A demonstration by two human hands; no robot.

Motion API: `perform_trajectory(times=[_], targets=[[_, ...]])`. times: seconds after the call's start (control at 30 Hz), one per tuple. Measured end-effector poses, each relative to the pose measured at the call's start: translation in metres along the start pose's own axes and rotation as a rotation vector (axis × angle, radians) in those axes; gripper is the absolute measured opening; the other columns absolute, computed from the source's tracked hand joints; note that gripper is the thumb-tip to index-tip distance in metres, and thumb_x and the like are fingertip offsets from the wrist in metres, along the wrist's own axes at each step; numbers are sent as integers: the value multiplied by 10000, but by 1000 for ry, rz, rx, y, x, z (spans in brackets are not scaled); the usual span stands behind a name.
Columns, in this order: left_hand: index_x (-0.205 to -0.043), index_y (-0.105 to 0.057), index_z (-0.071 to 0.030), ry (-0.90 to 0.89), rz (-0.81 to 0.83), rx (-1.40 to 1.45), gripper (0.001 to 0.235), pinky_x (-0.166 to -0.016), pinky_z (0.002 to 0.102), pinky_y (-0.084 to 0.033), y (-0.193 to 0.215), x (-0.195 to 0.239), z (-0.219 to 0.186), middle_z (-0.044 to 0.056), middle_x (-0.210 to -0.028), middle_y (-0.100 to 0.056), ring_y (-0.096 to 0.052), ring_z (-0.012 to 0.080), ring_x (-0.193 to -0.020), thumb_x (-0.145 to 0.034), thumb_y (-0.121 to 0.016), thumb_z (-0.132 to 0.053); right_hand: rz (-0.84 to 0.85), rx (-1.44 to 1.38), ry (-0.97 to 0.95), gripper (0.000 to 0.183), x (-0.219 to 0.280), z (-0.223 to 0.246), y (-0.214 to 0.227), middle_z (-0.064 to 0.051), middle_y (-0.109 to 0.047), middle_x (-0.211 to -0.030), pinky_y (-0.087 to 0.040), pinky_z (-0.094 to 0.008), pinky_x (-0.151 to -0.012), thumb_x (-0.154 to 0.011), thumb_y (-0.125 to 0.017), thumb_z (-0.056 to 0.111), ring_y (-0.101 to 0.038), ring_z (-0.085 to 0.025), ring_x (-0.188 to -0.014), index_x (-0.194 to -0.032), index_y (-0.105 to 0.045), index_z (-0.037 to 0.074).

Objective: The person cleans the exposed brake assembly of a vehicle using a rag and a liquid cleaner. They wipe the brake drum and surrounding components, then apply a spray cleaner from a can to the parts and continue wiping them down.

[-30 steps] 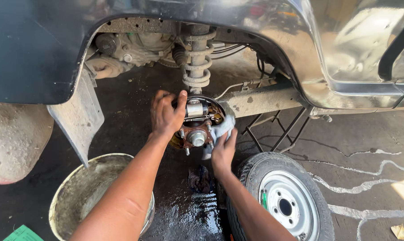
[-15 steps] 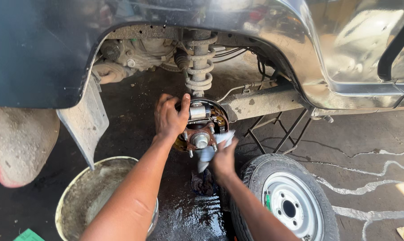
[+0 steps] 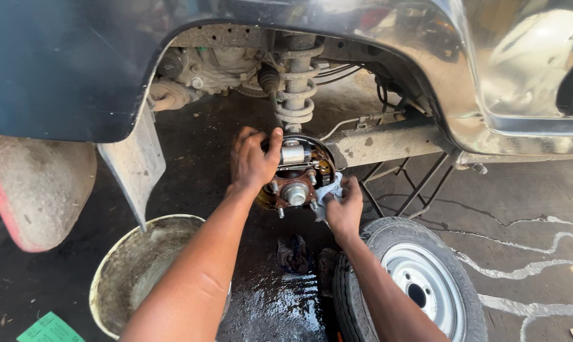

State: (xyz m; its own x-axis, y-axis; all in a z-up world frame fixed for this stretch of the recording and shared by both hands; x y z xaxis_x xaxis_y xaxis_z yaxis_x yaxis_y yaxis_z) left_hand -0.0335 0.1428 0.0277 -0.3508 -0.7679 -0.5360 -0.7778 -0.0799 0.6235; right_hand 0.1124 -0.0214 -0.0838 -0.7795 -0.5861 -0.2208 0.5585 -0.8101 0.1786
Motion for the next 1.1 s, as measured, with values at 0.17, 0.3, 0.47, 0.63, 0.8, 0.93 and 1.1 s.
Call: perform_trajectory(times=[0.17,0.3,0.47,0.63,0.8,0.93,1.1], targets=[[-1083,-739,-9,33,56,4,610,-1074,504,-419,-1,-2,-3,206,-1199,-629,-554,403,-1199,-990,-509,-566,199,-410,-504,413,35,-7,-38,-212,-667,-1079,-590,-434,-695,-932,-509,-61,-695,-305,-844,-1327,-429,31],[-1141,-706,-31,113,132,1,606,-1072,541,-363,6,2,-4,218,-1266,-570,-464,450,-1266,-981,-494,-575,266,-485,-563,405,22,-17,-37,-200,-678,-1128,-581,-415,-797,-948,-457,-59,-685,-274,-922,-1344,-454,23],[-1065,-711,-34,26,47,-38,563,-1152,545,-330,13,2,-11,213,-1181,-601,-533,421,-1218,-996,-514,-557,230,-115,-114,304,-12,-9,5,-197,-726,-1120,-576,-389,-881,-964,-485,-50,-690,-239,-972,-1244,-604,-42],[-1002,-730,-26,-14,-10,4,541,-1096,545,-365,9,2,-10,197,-1125,-611,-551,416,-1170,-970,-564,-540,283,127,-97,324,-35,86,39,-119,-740,-1096,-601,-390,-842,-977,-524,85,-748,-243,-867,-1280,-638,102],[-1018,-745,-1,-14,-27,12,556,-1088,538,-387,6,1,-7,199,-1130,-618,-569,398,-1142,-974,-582,-531,287,641,145,306,-32,130,29,-222,-741,-1074,-533,-444,-906,-1005,-566,212,-704,-308,-953,-1285,-679,160],[-1036,-745,21,13,-62,38,565,-981,514,-451,5,3,-6,196,-1144,-624,-558,399,-1147,-938,-621,-521,137,246,152,277,-33,85,27,-206,-760,-1098,-539,-432,-931,-966,-558,135,-727,-289,-1035,-1213,-675,85],[-1006,-754,47,-53,-85,43,560,-963,509,-471,8,5,-5,205,-1108,-641,-583,394,-1096,-950,-630,-496,255,469,99,314,-62,76,38,-170,-754,-1141,-524,-439,-990,-879,-613,58,-713,-308,-1046,-1173,-686,136]])
Point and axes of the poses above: each hand's wrist, its own x-axis away from the middle knuckle, its own y-axis out of the back of the hand, z = x × y, the point moved 3 cm from there along -x, towards the middle knuckle
